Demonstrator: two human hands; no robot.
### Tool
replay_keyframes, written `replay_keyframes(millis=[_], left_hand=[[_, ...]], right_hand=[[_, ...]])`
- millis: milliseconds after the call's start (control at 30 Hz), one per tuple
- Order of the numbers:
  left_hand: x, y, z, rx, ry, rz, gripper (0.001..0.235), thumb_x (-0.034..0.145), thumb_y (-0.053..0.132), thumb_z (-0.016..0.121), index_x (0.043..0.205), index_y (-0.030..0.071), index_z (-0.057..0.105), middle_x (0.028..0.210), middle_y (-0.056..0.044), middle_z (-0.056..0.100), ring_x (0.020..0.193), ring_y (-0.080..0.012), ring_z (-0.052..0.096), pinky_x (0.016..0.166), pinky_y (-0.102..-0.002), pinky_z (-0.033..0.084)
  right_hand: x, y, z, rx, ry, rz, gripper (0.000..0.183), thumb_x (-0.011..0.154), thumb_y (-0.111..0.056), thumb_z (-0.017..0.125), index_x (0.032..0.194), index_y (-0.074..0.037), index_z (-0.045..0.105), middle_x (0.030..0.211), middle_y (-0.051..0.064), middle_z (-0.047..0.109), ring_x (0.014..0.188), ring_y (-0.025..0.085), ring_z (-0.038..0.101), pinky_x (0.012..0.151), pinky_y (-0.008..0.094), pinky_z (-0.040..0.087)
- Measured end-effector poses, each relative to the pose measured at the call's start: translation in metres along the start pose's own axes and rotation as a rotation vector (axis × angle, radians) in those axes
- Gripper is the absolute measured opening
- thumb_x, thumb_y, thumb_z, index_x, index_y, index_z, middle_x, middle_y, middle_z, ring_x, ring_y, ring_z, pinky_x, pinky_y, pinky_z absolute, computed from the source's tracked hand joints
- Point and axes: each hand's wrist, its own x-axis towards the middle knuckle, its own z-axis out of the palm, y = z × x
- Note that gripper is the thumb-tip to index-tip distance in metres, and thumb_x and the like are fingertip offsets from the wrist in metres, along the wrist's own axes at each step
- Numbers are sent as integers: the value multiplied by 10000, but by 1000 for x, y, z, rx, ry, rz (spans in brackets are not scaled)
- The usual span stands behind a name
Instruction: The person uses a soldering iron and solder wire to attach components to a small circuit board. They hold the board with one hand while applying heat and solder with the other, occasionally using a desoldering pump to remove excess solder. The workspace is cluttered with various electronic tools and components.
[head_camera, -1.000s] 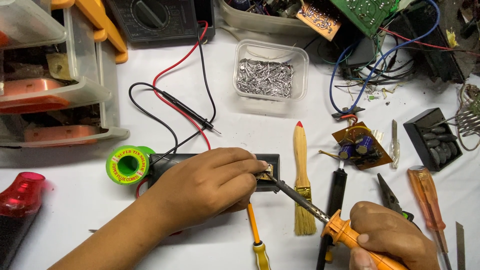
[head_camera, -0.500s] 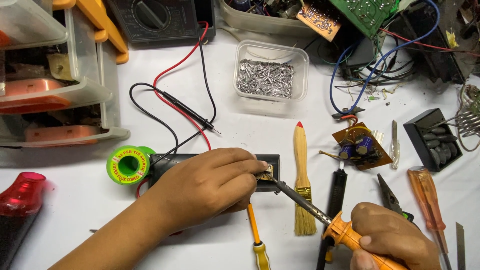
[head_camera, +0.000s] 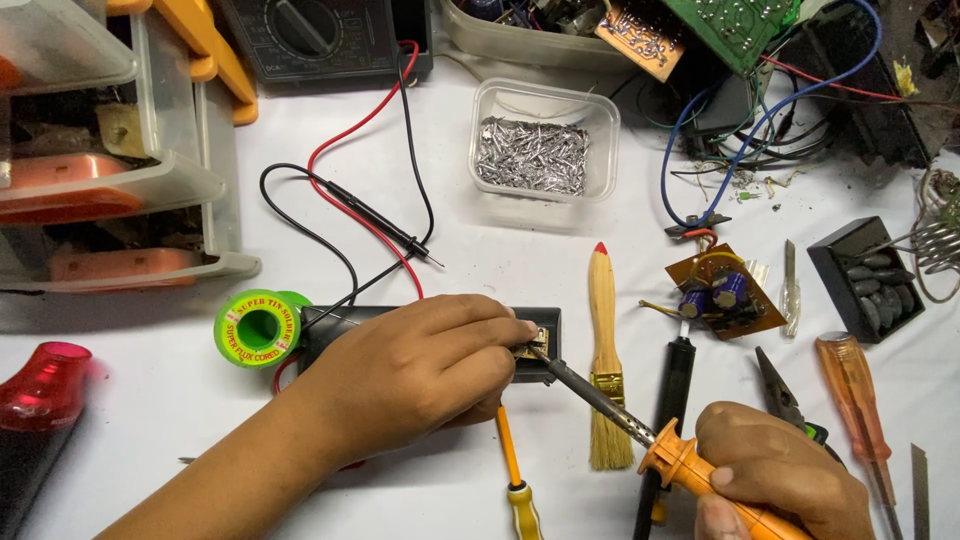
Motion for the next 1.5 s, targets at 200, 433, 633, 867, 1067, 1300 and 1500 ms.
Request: replay_keyframes(millis=[200, 433, 633, 867, 1067, 1300, 1500], left_hand=[[0, 0, 1, 10, 21, 5, 153, 990, -28, 576, 849, 0, 526, 1161, -166, 704, 1003, -353, 658, 884, -445, 581], [0, 1, 1, 19, 20, -12, 138, 987, -6, 594, 865, 10, 531, 1177, -152, 705, 1014, -347, 659, 874, -440, 581], [1, 1, 0, -8, 13, -6, 136, 998, -12, 573, 870, 3, 529, 1168, -170, 701, 1008, -360, 652, 891, -449, 574], [1, 1, -1, -6, 15, 0, 139, 996, -27, 566, 865, 0, 525, 1165, -173, 698, 1004, -359, 649, 883, -448, 576], [0, 0, 0, 7, 7, 0, 135, 999, -18, 564, 868, 6, 536, 1173, -163, 703, 1017, -351, 654, 900, -440, 574], [1, 0, 1, -6, 29, -4, 146, 982, -28, 577, 849, 4, 527, 1144, -169, 707, 1002, -348, 658, 879, -431, 580], [2, 2, 0, -8, 61, -2, 160, 945, -72, 574, 824, 3, 502, 1114, -166, 709, 970, -346, 661, 850, -427, 589]], right_hand=[[-2, 3, -2, 5, -10, 9, 123, 865, -147, 639, 977, -149, 588, 758, 90, 620, 603, 190, 431, 625, 360, 465], [0, -1, -2, -23, -15, 12, 126, 870, -158, 626, 978, -149, 562, 727, 84, 581, 600, 185, 398, 616, 355, 421], [1, -4, 1, -9, -12, -11, 119, 879, -159, 617, 978, -152, 553, 721, 73, 560, 595, 181, 361, 619, 349, 357], [-2, -2, -3, -41, -27, 8, 136, 866, -154, 630, 985, -151, 565, 749, 88, 598, 597, 191, 412, 620, 358, 420], [-1, -2, -1, -34, -25, -16, 140, 861, -162, 638, 977, -155, 561, 744, 83, 596, 582, 184, 407, 609, 349, 423], [-5, 17, -14, -31, -24, -173, 162, 837, -134, 620, 934, -143, 490, 618, 73, 350, 586, 200, 260, 590, 356, 347], [-31, 113, -125, 10, -521, 58, 301, 907, -319, 543, 761, -90, 674, 761, 73, 806, 699, 227, 763, 730, 391, 634]])
